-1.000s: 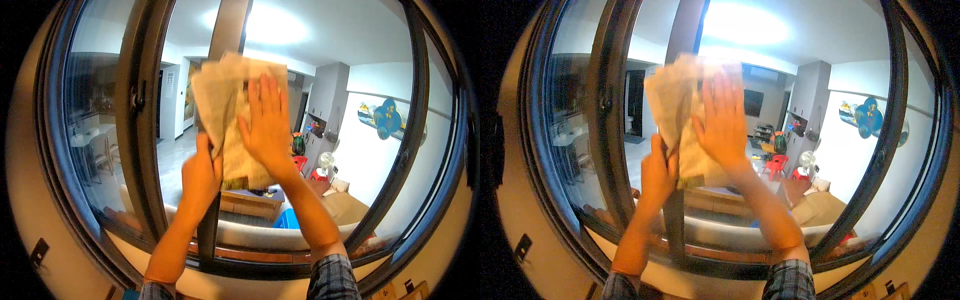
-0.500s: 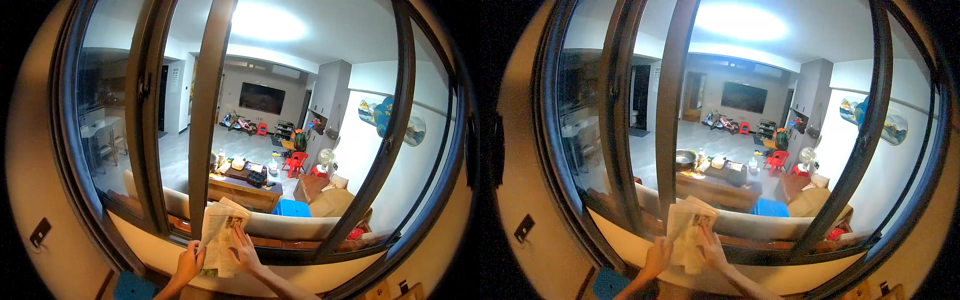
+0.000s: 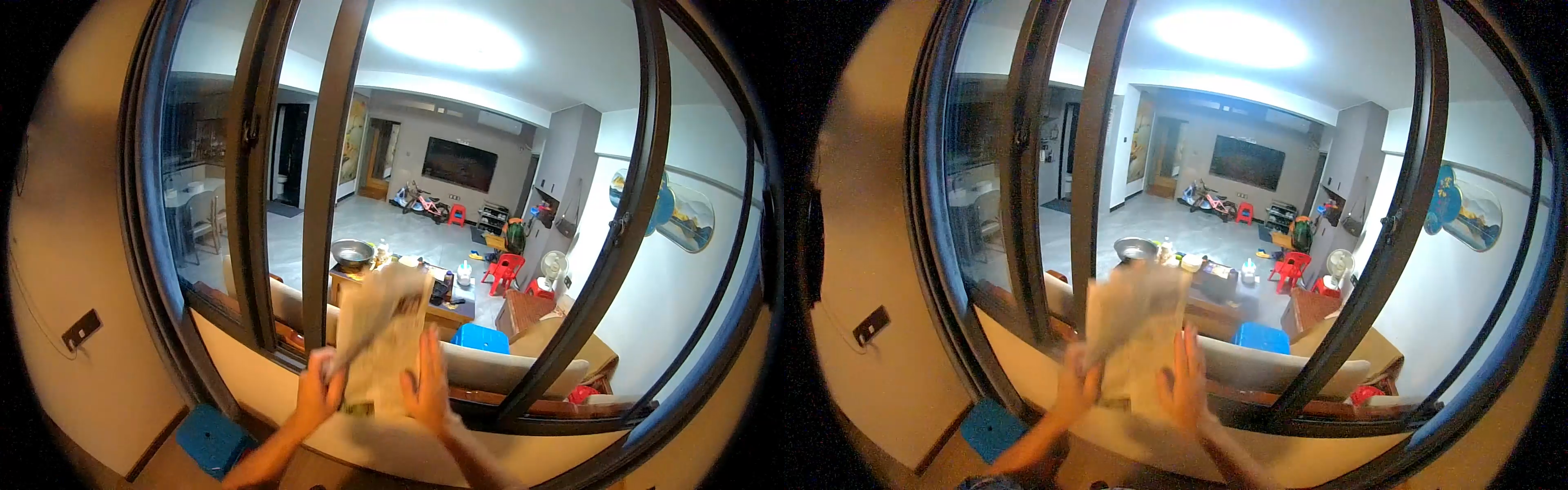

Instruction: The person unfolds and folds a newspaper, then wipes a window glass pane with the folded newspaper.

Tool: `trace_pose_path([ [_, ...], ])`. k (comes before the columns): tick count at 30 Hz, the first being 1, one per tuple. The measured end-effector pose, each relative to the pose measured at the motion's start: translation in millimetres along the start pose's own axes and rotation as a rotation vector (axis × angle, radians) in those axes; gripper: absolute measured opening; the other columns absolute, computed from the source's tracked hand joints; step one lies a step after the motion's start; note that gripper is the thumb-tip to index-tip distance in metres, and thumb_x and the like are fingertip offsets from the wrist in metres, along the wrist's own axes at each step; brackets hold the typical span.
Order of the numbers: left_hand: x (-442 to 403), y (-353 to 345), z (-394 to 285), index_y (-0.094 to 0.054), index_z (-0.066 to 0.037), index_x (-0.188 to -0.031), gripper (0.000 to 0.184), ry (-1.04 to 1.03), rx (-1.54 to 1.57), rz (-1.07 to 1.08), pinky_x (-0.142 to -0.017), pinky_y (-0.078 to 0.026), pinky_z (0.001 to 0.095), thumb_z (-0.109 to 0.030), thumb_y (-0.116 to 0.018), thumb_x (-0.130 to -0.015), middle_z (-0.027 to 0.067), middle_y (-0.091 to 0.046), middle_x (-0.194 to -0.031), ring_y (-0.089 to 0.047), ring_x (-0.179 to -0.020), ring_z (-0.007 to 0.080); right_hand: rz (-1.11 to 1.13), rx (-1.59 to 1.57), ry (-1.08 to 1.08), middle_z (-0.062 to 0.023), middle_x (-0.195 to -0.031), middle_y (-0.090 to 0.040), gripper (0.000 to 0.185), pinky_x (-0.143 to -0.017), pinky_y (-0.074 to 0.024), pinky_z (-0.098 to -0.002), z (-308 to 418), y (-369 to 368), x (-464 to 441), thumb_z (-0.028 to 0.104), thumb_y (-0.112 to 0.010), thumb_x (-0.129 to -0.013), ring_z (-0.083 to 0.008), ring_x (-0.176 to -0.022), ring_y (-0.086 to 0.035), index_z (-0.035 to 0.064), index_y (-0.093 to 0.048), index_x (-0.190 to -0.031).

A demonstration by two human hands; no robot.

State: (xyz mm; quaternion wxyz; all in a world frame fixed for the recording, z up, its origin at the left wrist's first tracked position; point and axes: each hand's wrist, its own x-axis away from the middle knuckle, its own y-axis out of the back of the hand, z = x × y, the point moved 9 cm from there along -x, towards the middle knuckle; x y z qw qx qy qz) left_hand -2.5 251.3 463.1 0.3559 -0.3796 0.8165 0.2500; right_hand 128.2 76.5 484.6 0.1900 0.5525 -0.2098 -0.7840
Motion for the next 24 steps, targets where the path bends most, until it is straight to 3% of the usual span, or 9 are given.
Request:
trace_pose_path([
  [5,-195,14,-88,-0.050,-0.007,-0.124,0.030,-0.369,0.092,-0.156,-0.058,-0.046,0.0276,0.001,-0.054,-0.095,0.0062,-0.061,-0.082,-0.059,-0.067,0.0118,-0.437,0.288,0.391,-0.0269,-0.166,-0.022,0.069,-0.124,-0.0152,-0.0529,60,116,-182,0.012,-0.054,-0.095,-0.0433,-0.154,-0.021,-0.0038,-0.029,-0.158],
  [7,-282,22,-131,-0.051,-0.009,-0.122,0.030,-0.629,0.036,-0.284,-0.058,-0.048,0.0300,0.000,-0.054,-0.093,0.0081,-0.062,-0.083,-0.062,-0.067,0.0143,-0.614,0.400,0.525,-0.0263,-0.164,-0.025,0.074,-0.124,-0.0181,-0.0557,80,148,-254,0.027,-0.056,-0.097,-0.0434,-0.151,-0.027,-0.0027,-0.028,-0.158],
  [10,-410,29,-181,-0.054,-0.006,-0.121,0.030,-0.628,0.012,-0.466,-0.063,-0.051,0.0445,-0.011,-0.059,-0.092,0.0200,-0.069,-0.080,-0.069,-0.070,0.0307,-0.781,0.538,0.697,-0.0238,-0.162,-0.032,0.067,-0.124,-0.0208,-0.0519,104,180,-364,0.033,-0.053,-0.100,-0.0399,-0.150,-0.031,-0.0015,-0.035,-0.155],
  [11,-438,32,-203,-0.056,-0.005,-0.124,0.031,-0.685,-0.074,-0.525,-0.079,-0.056,0.0445,-0.013,-0.058,-0.094,0.0224,-0.071,-0.097,-0.072,-0.087,0.0353,-0.780,0.571,0.704,-0.0236,-0.161,-0.033,0.068,-0.125,-0.0200,-0.0509,108,187,-397,0.035,-0.052,-0.101,-0.0382,-0.150,-0.030,-0.0027,-0.035,-0.155],
  [12,-490,28,-235,-0.053,-0.004,-0.124,0.034,-0.620,-0.185,-0.505,-0.082,-0.056,0.0511,-0.018,-0.060,-0.095,0.0277,-0.071,-0.102,-0.071,-0.096,0.0443,-0.748,0.713,0.744,-0.0223,-0.157,-0.041,0.062,-0.122,-0.0243,-0.0521,126,205,-443,0.033,-0.053,-0.101,-0.0388,-0.148,-0.035,0.0003,-0.040,-0.152],
  [13,-513,38,-245,-0.055,0.002,-0.112,0.025,-0.767,-0.058,-0.629,-0.082,-0.053,0.0542,-0.012,-0.058,-0.092,0.0314,-0.069,-0.094,-0.067,-0.092,0.0502,-0.864,0.746,0.746,-0.0303,-0.151,-0.044,0.063,-0.119,-0.0300,-0.0500,130,209,-466,0.031,-0.051,-0.100,-0.0429,-0.141,-0.040,-0.0083,-0.040,-0.148],
  [15,-563,36,-254,-0.055,0.004,-0.114,0.029,-0.630,-0.004,-0.535,-0.086,-0.053,0.0531,-0.011,-0.060,-0.090,0.0333,-0.068,-0.104,-0.067,-0.100,0.0499,-0.859,0.787,0.747,-0.0327,-0.147,-0.046,0.063,-0.118,-0.0326,-0.0492,143,218,-512,0.030,-0.055,-0.097,-0.0448,-0.139,-0.042,-0.0108,-0.043,-0.144],
  [19,-572,24,-276,-0.053,0.008,-0.108,0.036,-0.655,-0.254,-0.490,-0.088,-0.052,0.0549,-0.016,-0.070,-0.085,0.0336,-0.068,-0.101,-0.067,-0.101,0.0501,-0.760,0.805,0.691,-0.0322,-0.150,-0.045,0.064,-0.122,-0.0274,-0.0482,147,217,-582,0.032,-0.053,-0.098,-0.0449,-0.144,-0.037,-0.0110,-0.044,-0.144],
  [24,-573,34,-245,-0.052,0.006,-0.109,0.036,-0.650,-0.449,-0.472,-0.084,-0.052,0.0575,-0.014,-0.070,-0.085,0.0348,-0.068,-0.098,-0.067,-0.096,0.0517,-0.694,0.908,0.594,-0.0307,-0.150,-0.045,0.063,-0.122,-0.0264,-0.0488,124,200,-634,0.035,-0.049,-0.099,-0.0455,-0.143,-0.037,-0.0090,-0.045,-0.143],
])
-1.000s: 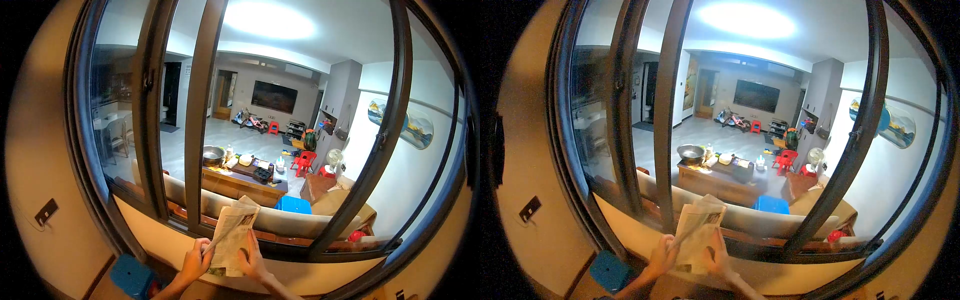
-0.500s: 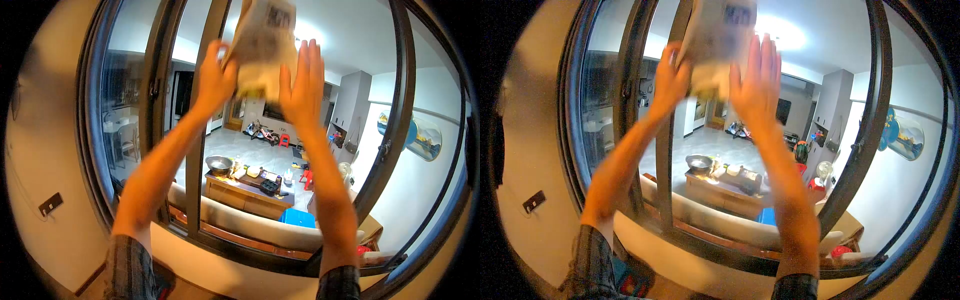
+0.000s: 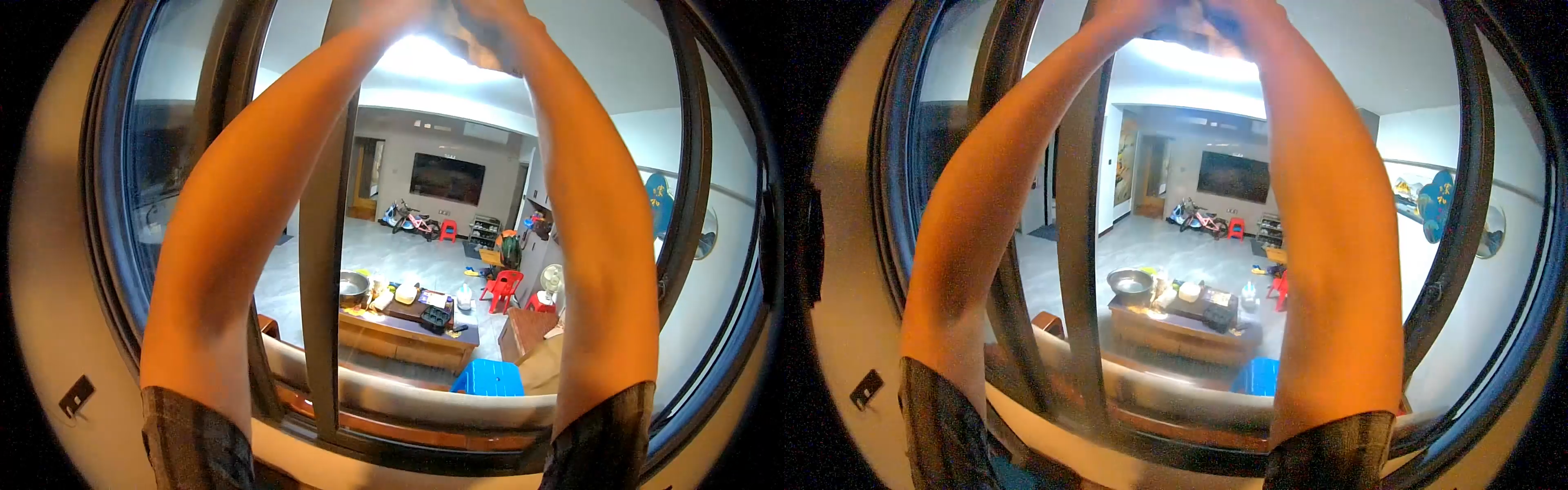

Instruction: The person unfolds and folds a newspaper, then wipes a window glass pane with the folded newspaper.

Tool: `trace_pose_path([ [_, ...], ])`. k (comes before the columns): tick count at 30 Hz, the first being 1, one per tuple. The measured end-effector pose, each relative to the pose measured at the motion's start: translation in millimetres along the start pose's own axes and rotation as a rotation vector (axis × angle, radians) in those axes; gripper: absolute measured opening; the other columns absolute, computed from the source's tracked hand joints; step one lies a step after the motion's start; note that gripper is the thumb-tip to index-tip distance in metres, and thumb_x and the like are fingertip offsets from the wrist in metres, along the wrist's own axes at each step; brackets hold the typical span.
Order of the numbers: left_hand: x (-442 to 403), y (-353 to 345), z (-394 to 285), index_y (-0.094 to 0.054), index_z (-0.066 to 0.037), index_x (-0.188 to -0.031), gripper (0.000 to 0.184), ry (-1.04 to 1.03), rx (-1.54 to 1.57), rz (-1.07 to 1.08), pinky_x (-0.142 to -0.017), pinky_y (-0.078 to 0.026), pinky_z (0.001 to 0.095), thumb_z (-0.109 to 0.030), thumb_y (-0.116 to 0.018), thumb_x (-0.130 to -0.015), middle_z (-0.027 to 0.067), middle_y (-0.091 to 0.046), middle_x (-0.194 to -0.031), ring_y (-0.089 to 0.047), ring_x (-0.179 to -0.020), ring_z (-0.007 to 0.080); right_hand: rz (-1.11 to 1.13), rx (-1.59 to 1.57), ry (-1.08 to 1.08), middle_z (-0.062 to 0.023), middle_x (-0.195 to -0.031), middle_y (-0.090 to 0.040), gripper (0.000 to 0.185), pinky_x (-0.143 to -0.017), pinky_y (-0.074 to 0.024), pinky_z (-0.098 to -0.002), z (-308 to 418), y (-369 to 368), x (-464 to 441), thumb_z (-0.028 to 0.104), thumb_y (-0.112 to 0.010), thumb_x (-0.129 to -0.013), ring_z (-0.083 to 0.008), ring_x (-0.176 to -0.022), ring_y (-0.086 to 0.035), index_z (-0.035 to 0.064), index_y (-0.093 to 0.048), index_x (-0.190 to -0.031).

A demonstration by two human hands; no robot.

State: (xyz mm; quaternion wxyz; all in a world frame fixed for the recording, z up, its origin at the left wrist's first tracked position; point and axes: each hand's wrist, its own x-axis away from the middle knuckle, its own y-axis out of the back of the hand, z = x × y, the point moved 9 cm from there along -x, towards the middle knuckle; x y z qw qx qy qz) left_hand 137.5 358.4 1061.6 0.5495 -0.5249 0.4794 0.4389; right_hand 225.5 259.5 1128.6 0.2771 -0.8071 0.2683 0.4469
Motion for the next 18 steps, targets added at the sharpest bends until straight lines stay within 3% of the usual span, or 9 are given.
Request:
trace_pose_path([
  [5,26,-1,19,-0.052,0.003,-0.111,0.028,-0.036,-0.021,-0.034,-0.077,-0.052,0.0585,-0.010,-0.064,-0.090,0.0347,-0.068,-0.092,-0.066,-0.090,0.0531,-0.172,0.089,0.065,-0.0288,-0.149,-0.047,0.060,-0.121,-0.0281,-0.0498,20,-5,20,0.032,-0.049,-0.097,-0.0432,-0.142,-0.041,-0.0079,-0.047,-0.142],
  [8,50,-12,34,-0.049,-0.005,-0.126,0.037,-0.072,-0.031,-0.039,-0.084,-0.055,0.0541,-0.017,-0.063,-0.094,0.0297,-0.071,-0.103,-0.069,-0.099,0.0483,-0.213,0.049,0.107,-0.0288,-0.148,-0.048,0.059,-0.120,-0.0288,-0.0499,31,-5,37,0.031,-0.049,-0.097,-0.0431,-0.140,-0.043,-0.0075,-0.047,-0.142],
  [10,78,-4,42,-0.046,-0.005,-0.126,0.039,0.001,0.003,0.002,-0.084,-0.056,0.0538,-0.013,-0.065,-0.092,0.0296,-0.071,-0.101,-0.068,-0.096,0.0492,-0.174,0.010,0.109,-0.0296,-0.150,-0.045,0.059,-0.120,-0.0293,-0.0491,49,3,52,0.031,-0.050,-0.097,-0.0434,-0.138,-0.045,-0.0062,-0.048,-0.142],
  [12,106,6,43,-0.047,-0.005,-0.124,0.038,0.060,0.005,0.026,-0.081,-0.056,0.0536,-0.008,-0.065,-0.091,0.0291,-0.071,-0.100,-0.069,-0.094,0.0488,-0.175,0.052,0.101,-0.0223,-0.155,-0.043,0.064,-0.124,-0.0223,-0.0510,64,0,81,0.035,-0.054,-0.099,-0.0382,-0.147,-0.035,0.0011,-0.041,-0.152],
  [18,246,35,36,-0.043,-0.009,-0.128,0.041,0.277,0.051,0.248,-0.062,-0.052,0.0520,-0.004,-0.061,-0.092,0.0260,-0.069,-0.084,-0.070,-0.075,0.0440,0.095,-0.186,0.014,-0.0223,-0.162,-0.032,0.072,-0.127,-0.0147,-0.0494,127,46,190,0.035,-0.057,-0.097,-0.0371,-0.154,-0.023,-0.0020,-0.035,-0.155],
])
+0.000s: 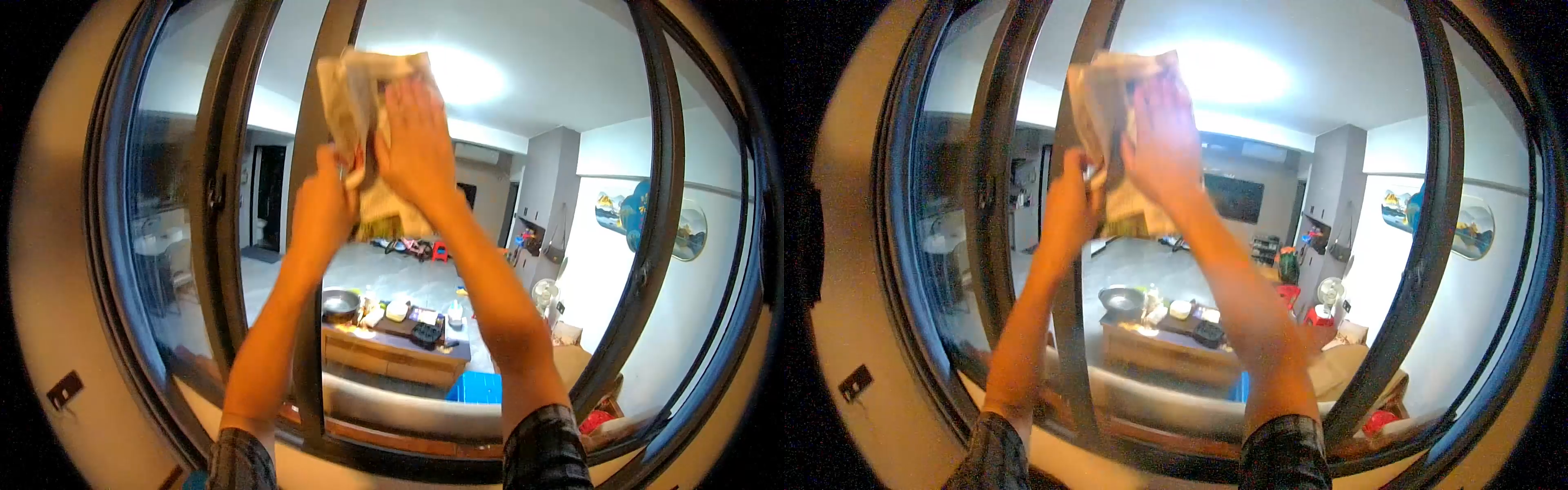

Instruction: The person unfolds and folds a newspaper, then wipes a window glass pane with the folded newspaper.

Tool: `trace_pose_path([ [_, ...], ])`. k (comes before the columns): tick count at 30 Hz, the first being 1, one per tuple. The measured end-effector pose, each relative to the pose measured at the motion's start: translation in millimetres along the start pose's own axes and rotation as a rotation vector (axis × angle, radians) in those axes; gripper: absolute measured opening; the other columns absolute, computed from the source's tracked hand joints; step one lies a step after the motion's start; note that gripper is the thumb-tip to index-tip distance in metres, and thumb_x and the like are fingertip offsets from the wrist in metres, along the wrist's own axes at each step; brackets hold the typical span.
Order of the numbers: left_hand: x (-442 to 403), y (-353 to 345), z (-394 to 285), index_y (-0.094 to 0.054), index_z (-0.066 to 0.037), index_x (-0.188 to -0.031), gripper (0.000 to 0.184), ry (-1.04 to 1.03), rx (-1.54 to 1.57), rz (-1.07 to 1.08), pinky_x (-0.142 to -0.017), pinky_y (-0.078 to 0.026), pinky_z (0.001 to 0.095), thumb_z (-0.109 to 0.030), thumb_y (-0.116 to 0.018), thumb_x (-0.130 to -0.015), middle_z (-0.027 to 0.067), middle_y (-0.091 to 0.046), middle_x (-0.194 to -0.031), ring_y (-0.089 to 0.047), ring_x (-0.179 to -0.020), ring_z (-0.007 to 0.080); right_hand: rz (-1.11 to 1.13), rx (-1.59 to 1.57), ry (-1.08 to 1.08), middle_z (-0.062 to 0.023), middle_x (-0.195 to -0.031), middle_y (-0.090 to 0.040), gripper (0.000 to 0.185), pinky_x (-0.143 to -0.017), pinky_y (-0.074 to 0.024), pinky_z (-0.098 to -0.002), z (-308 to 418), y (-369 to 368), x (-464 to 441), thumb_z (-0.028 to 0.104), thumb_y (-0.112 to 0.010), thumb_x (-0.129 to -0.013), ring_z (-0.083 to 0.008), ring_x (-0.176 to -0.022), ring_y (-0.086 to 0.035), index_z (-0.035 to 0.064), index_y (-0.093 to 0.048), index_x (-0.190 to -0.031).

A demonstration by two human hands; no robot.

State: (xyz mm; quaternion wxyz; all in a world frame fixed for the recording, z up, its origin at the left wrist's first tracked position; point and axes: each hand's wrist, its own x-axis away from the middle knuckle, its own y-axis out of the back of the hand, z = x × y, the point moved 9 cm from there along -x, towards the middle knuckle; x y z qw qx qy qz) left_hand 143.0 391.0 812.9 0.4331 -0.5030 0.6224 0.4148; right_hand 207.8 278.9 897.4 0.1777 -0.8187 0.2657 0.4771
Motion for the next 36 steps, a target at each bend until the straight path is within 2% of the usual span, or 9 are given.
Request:
trace_pose_path([
  [10,509,28,18,-0.042,-0.004,-0.128,0.044,0.797,0.001,0.677,-0.078,-0.053,0.0554,-0.008,-0.065,-0.091,0.0294,-0.068,-0.099,-0.066,-0.090,0.0527,0.825,-0.671,-0.238,-0.0274,-0.161,-0.030,0.075,-0.127,-0.0130,-0.0529,220,100,454,0.029,-0.058,-0.094,-0.0426,-0.153,-0.021,-0.0057,-0.032,-0.155],
  [16,627,95,-16,-0.047,-0.009,-0.121,0.036,0.663,-0.031,0.870,-0.073,-0.051,0.0535,-0.009,-0.066,-0.090,0.0238,-0.066,-0.086,-0.067,-0.084,0.0482,1.317,-1.028,-0.739,-0.0291,-0.164,-0.022,0.076,-0.124,-0.0234,-0.0490,313,252,658,0.046,-0.042,-0.106,-0.0447,-0.150,-0.027,-0.0042,-0.021,-0.158],
  [20,535,68,-54,-0.047,-0.012,-0.123,0.036,0.504,0.099,0.789,-0.069,-0.052,0.0516,-0.006,-0.063,-0.092,0.0267,-0.065,-0.089,-0.067,-0.079,0.0460,1.325,-0.859,-0.890,-0.0301,-0.140,-0.048,0.055,-0.113,-0.0384,-0.0559,240,249,645,0.035,-0.051,-0.104,-0.0457,-0.131,-0.047,-0.0005,-0.044,-0.145],
  [23,385,55,-114,-0.047,-0.006,-0.124,0.035,0.134,0.360,0.430,-0.064,-0.051,0.0433,-0.012,-0.062,-0.094,0.0225,-0.063,-0.085,-0.067,-0.072,0.0384,0.597,-0.724,-0.739,-0.0284,-0.128,-0.056,0.043,-0.106,-0.0427,-0.0494,113,263,476,0.010,-0.056,-0.097,-0.0432,-0.121,-0.055,-0.0077,-0.047,-0.136],
  [24,357,40,-109,-0.047,-0.005,-0.124,0.032,0.349,0.403,0.576,-0.065,-0.050,0.0382,-0.010,-0.061,-0.095,0.0211,-0.065,-0.089,-0.068,-0.073,0.0321,0.399,-0.632,-0.803,-0.0294,-0.134,-0.054,0.048,-0.109,-0.0403,-0.0498,76,266,446,0.009,-0.055,-0.098,-0.0446,-0.124,-0.054,-0.0080,-0.043,-0.141],
  [28,189,10,-177,-0.049,-0.003,-0.125,0.028,0.159,0.726,0.381,-0.080,-0.050,0.0323,-0.006,-0.057,-0.098,0.0132,-0.063,-0.098,-0.061,-0.089,0.0170,0.172,-0.447,-0.447,-0.0317,-0.141,-0.048,0.049,-0.113,-0.0324,-0.0573,-24,272,275,0.012,-0.059,-0.097,-0.0523,-0.129,-0.044,-0.0055,-0.046,-0.141],
  [29,142,21,-210,-0.050,-0.002,-0.124,0.029,-0.307,0.623,0.107,-0.078,-0.051,0.0326,-0.005,-0.057,-0.097,0.0135,-0.062,-0.099,-0.063,-0.091,0.0165,0.147,-0.460,-0.486,-0.0322,-0.138,-0.050,0.051,-0.111,-0.0336,-0.0586,-52,268,238,0.015,-0.060,-0.096,-0.0521,-0.126,-0.046,-0.0048,-0.046,-0.141],
  [34,1,-60,-215,-0.049,0.000,-0.133,0.041,-0.224,0.767,-0.034,-0.086,-0.055,0.0374,-0.015,-0.061,-0.096,0.0211,-0.071,-0.103,-0.070,-0.099,0.0266,-0.028,-0.153,-0.048,-0.0281,-0.157,-0.038,0.073,-0.122,-0.0263,-0.0507,-166,245,97,0.028,-0.062,-0.092,-0.0489,-0.146,-0.033,0.0030,-0.036,-0.156],
  [36,-10,-74,-224,-0.051,0.001,-0.120,0.033,-0.212,0.550,-0.071,-0.079,-0.052,0.0524,-0.013,-0.062,-0.093,0.0296,-0.069,-0.095,-0.066,-0.089,0.0461,-0.057,-0.129,-0.243,-0.0300,-0.152,-0.042,0.058,-0.120,-0.0293,-0.0486,-165,243,64,0.031,-0.050,-0.099,-0.0440,-0.137,-0.046,-0.0046,-0.047,-0.144],
])
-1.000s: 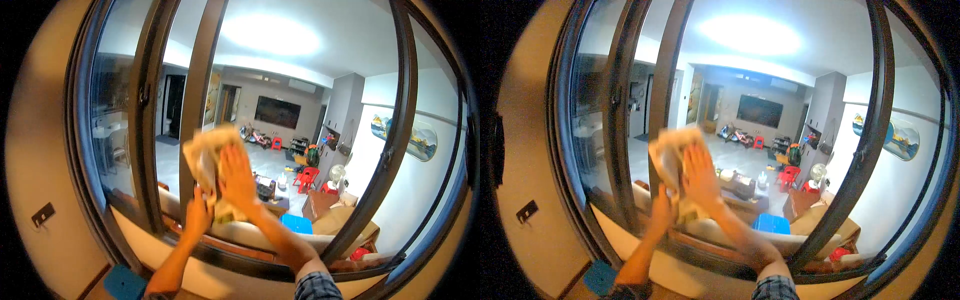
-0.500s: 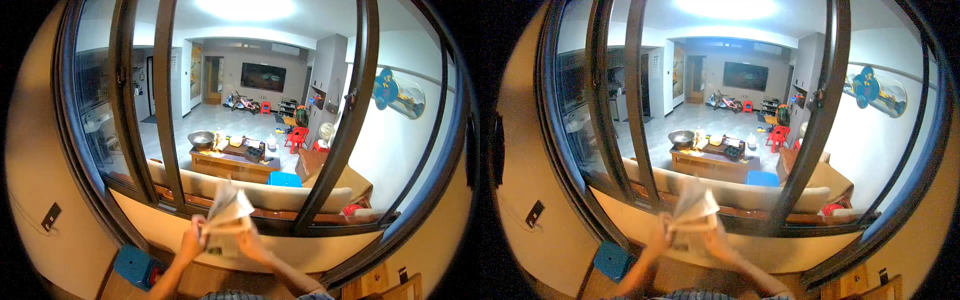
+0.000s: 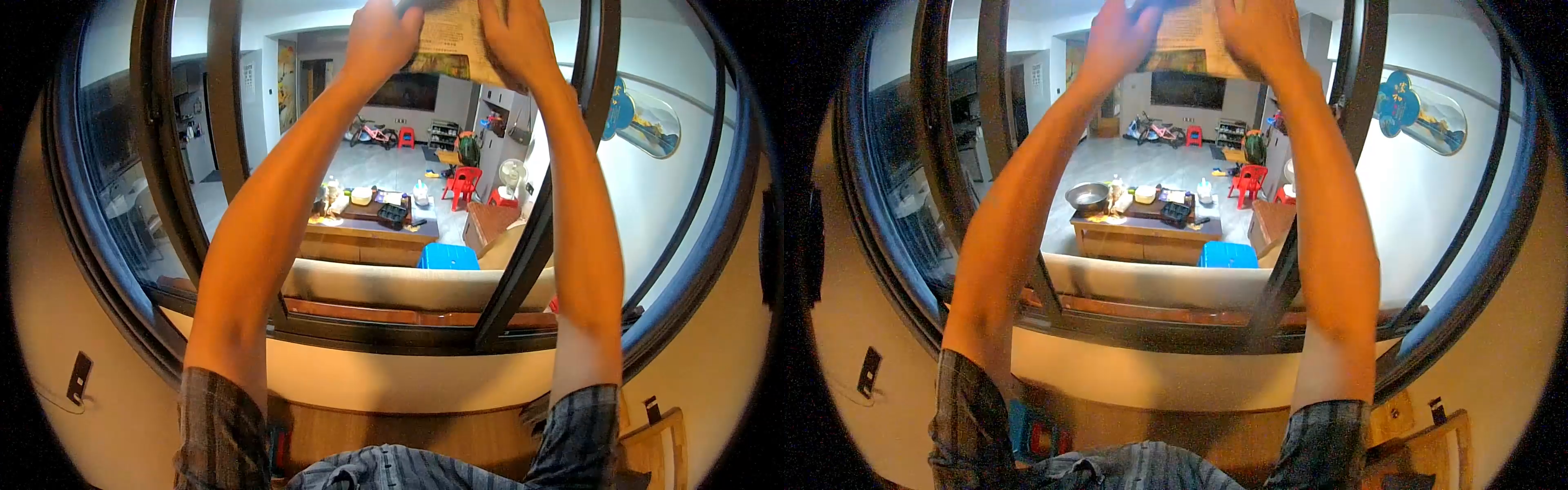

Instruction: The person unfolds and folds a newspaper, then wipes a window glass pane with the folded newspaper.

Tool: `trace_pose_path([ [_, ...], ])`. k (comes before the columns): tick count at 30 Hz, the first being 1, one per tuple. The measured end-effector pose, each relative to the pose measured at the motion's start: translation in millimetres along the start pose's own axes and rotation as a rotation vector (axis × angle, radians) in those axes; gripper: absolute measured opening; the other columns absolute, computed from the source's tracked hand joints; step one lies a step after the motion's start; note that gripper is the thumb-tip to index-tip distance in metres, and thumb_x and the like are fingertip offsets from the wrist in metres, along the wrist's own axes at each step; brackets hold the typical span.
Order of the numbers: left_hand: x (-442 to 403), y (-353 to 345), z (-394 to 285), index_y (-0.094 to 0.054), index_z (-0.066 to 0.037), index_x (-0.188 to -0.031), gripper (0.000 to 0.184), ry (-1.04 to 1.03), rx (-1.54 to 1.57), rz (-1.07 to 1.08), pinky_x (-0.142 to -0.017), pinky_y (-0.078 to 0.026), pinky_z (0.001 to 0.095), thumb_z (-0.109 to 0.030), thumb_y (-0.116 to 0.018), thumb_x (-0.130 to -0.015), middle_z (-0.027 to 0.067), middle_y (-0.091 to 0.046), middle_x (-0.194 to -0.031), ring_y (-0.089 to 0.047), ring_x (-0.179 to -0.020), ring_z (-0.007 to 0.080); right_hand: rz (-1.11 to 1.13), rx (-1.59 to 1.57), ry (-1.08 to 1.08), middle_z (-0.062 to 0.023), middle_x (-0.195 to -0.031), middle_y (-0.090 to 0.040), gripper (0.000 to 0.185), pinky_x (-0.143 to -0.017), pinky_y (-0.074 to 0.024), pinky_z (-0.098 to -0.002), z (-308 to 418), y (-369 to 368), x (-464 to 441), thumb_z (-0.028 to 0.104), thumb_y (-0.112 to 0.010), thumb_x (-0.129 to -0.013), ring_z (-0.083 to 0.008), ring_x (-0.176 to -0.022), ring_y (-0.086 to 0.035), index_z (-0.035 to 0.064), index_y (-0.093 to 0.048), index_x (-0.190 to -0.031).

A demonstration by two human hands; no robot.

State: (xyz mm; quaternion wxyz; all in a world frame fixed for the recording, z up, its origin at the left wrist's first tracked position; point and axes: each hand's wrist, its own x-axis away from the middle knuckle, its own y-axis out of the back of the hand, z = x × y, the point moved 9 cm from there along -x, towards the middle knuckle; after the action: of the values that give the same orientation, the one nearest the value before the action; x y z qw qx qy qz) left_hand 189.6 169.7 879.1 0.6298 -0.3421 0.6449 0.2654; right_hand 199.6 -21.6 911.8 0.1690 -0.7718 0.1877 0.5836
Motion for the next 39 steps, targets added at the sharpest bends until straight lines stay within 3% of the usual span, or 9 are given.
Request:
trace_pose_path([
  [1,-2,-3,0,-0.051,0.002,-0.113,0.028,-0.004,-0.112,-0.003,-0.075,-0.050,0.0599,-0.012,-0.063,-0.091,0.0339,-0.067,-0.091,-0.064,-0.085,0.0558,0.010,0.063,-0.007,-0.0296,-0.152,-0.041,0.057,-0.120,-0.0287,-0.0492,-9,-14,0,0.031,-0.051,-0.099,-0.0442,-0.138,-0.044,-0.0038,-0.047,-0.145],
  [7,45,-37,22,-0.046,-0.004,-0.130,0.042,-0.096,-0.669,0.254,-0.074,-0.057,0.0492,-0.016,-0.063,-0.094,0.0255,-0.071,-0.089,-0.073,-0.084,0.0405,-0.107,0.592,0.089,-0.0279,-0.156,-0.037,0.057,-0.122,-0.0230,-0.0535,-60,-97,30,0.027,-0.053,-0.099,-0.0451,-0.146,-0.032,-0.0013,-0.045,-0.148],
  [13,98,-58,23,-0.038,-0.012,-0.125,0.041,-0.110,-0.561,0.292,-0.064,-0.053,0.0582,-0.012,-0.061,-0.091,0.0243,-0.069,-0.077,-0.069,-0.074,0.0485,-0.285,0.171,0.143,-0.0233,-0.159,-0.036,0.069,-0.125,-0.0175,-0.0535,-43,-61,84,0.040,-0.057,-0.093,-0.0427,-0.150,-0.027,0.0047,-0.044,-0.150],
  [17,128,-74,23,-0.037,-0.015,-0.124,0.043,-0.030,-0.487,0.321,-0.061,-0.052,0.0580,-0.008,-0.061,-0.090,0.0238,-0.068,-0.075,-0.068,-0.072,0.0480,0.055,0.622,-0.032,-0.0214,-0.159,-0.037,0.074,-0.124,-0.0177,-0.0546,-48,-64,102,0.052,-0.057,-0.090,-0.0426,-0.150,-0.026,0.0150,-0.044,-0.153],
  [23,212,-101,10,-0.043,-0.011,-0.124,0.028,0.072,-0.453,0.470,-0.047,-0.051,0.0507,-0.010,-0.052,-0.097,0.0166,-0.065,-0.066,-0.068,-0.058,0.0382,-0.101,0.328,0.058,-0.0234,-0.163,-0.031,0.082,-0.122,-0.0218,-0.0549,-55,-31,196,0.035,-0.065,-0.089,-0.0450,-0.152,-0.026,0.0059,-0.032,-0.159],
  [28,315,-115,2,-0.045,0.001,-0.127,0.034,0.030,-0.384,0.489,-0.041,-0.049,0.0432,-0.012,-0.054,-0.096,0.0140,-0.062,-0.072,-0.064,-0.052,0.0314,0.234,0.650,-0.264,-0.0175,-0.167,-0.026,0.077,-0.122,-0.0229,-0.0575,-91,-45,286,0.043,-0.057,-0.093,-0.0397,-0.153,-0.025,0.0066,-0.035,-0.158],
  [29,336,-118,3,-0.045,-0.001,-0.126,0.034,0.058,-0.338,0.515,-0.042,-0.048,0.0431,-0.013,-0.055,-0.096,0.0128,-0.062,-0.075,-0.064,-0.054,0.0315,0.568,0.754,-0.483,-0.0203,-0.165,-0.028,0.079,-0.120,-0.0249,-0.0586,-98,-46,299,0.046,-0.059,-0.092,-0.0428,-0.152,-0.026,0.0078,-0.035,-0.157],
  [30,359,-120,1,-0.046,-0.003,-0.123,0.031,0.082,-0.312,0.547,-0.042,-0.048,0.0422,-0.014,-0.055,-0.096,0.0117,-0.061,-0.075,-0.065,-0.057,0.0302,0.169,0.573,-0.197,-0.0225,-0.164,-0.029,0.080,-0.119,-0.0267,-0.0599,-86,-32,342,0.049,-0.059,-0.093,-0.0462,-0.150,-0.028,0.0072,-0.034,-0.157],
  [39,581,-125,-7,-0.055,0.000,-0.115,0.031,0.171,-0.271,0.948,-0.044,-0.052,0.0353,-0.012,-0.061,-0.087,0.0097,-0.064,-0.074,-0.068,-0.054,0.0228,0.273,0.262,-0.766,-0.0268,-0.165,-0.022,0.089,-0.125,-0.0204,-0.0537,-43,16,637,0.052,-0.057,-0.098,-0.0421,-0.153,-0.023,-0.0026,-0.023,-0.159],
])
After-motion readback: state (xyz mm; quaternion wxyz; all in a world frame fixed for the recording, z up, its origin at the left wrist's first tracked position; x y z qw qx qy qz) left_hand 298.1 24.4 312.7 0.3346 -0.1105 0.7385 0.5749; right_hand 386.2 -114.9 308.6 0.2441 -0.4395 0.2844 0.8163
